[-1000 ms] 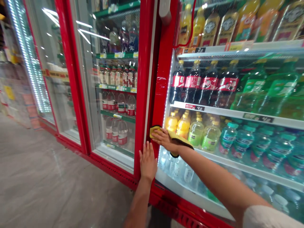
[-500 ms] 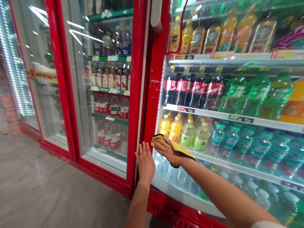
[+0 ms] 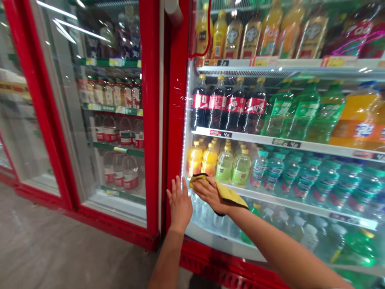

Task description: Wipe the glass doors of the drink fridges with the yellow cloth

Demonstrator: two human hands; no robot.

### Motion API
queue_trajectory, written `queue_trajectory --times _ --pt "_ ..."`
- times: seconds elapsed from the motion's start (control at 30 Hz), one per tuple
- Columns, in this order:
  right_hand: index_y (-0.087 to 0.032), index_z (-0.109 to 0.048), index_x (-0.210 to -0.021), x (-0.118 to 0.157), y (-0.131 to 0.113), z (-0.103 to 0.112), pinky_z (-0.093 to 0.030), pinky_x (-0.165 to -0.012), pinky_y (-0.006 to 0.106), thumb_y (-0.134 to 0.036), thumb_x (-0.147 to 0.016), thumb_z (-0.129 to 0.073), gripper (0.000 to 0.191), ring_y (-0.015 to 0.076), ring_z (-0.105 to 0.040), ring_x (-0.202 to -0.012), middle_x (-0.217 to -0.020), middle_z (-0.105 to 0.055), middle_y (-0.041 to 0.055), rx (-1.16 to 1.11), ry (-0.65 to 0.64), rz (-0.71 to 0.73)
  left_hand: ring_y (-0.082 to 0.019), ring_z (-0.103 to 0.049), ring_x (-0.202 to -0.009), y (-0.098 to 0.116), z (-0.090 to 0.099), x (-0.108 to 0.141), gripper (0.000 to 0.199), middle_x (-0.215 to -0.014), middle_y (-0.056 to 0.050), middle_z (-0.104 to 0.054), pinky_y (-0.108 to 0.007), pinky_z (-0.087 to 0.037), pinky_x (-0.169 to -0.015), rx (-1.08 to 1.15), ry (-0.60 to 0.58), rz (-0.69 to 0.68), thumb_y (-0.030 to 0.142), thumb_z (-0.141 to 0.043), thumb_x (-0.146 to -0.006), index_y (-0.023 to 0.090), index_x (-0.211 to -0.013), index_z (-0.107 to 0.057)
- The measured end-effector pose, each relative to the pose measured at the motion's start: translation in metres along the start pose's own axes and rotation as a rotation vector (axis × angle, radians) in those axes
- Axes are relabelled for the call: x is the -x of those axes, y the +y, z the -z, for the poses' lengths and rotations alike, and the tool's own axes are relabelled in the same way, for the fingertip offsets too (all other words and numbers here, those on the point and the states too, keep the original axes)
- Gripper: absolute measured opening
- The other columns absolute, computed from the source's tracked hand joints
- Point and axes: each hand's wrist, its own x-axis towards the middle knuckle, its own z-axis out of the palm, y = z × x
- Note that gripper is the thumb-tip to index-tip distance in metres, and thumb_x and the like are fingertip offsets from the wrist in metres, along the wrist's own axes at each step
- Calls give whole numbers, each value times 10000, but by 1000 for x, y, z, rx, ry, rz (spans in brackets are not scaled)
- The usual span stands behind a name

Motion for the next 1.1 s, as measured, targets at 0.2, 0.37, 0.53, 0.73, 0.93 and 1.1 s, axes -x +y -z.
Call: queue_trajectory --times 0.2,0.37,0.53,0.73,0.93,1.1 --pt "-311 -437 -1505 0 53 62 -134 -1254 500 -165 -989 -431 537 235 -314 -1490 -1580 -434 1 95 42 -257 -349 -80 -1544 17 1 -4 790 -1665 -189 -152 -642 -252 -1187 56 20 -78 188 -461 -952 163 -1607 -18" --pt "-288 -449 -1506 26 21 56 -111 -1245 532 -133 -959 -450 568 268 -330 -1474 -1543 -486 35 215 92 -467 -336 -82 -1547 26 4 -7 774 -1670 -185 -125 -644 -272 -1177 82 54 -126 180 -434 -963 168 -1606 -1" --pt "-353 -501 -1457 11 28 46 -80 -1264 450 -220 -1002 -457 477 205 -351 -1465 -1525 -507 -43 171 70 -309 -333 -69 -1550 36 2 -11 753 -1666 -188 -140 -652 -256 -1179 106 58 -157 215 -434 -983 164 -1606 -12" --pt "-359 -443 -1499 45 70 101 -125 -1245 533 -135 -963 -450 582 249 -290 -1500 -1576 -439 2 266 81 -553 -343 -87 -1550 62 -1 -9 735 -1682 -157 -94 -645 -236 -1191 167 12 -239 238 -485 -977 219 -1607 -106" --pt "-338 -523 -1445 95 31 84 -143 -1242 521 -137 -954 -462 534 244 -354 -1458 -1498 -541 3 281 36 -451 -360 -90 -1548 76 -6 -7 767 -1684 -149 -81 -666 -246 -1180 169 69 -276 241 -501 -976 258 -1607 -66" --pt "-385 -523 -1434 70 86 117 -97 -1259 481 -158 -968 -458 522 210 -351 -1461 -1516 -516 -39 315 75 -458 -357 -77 -1548 92 -13 -4 785 -1681 -153 -91 -652 -250 -1186 149 98 -304 247 -496 -981 249 -1605 -20"
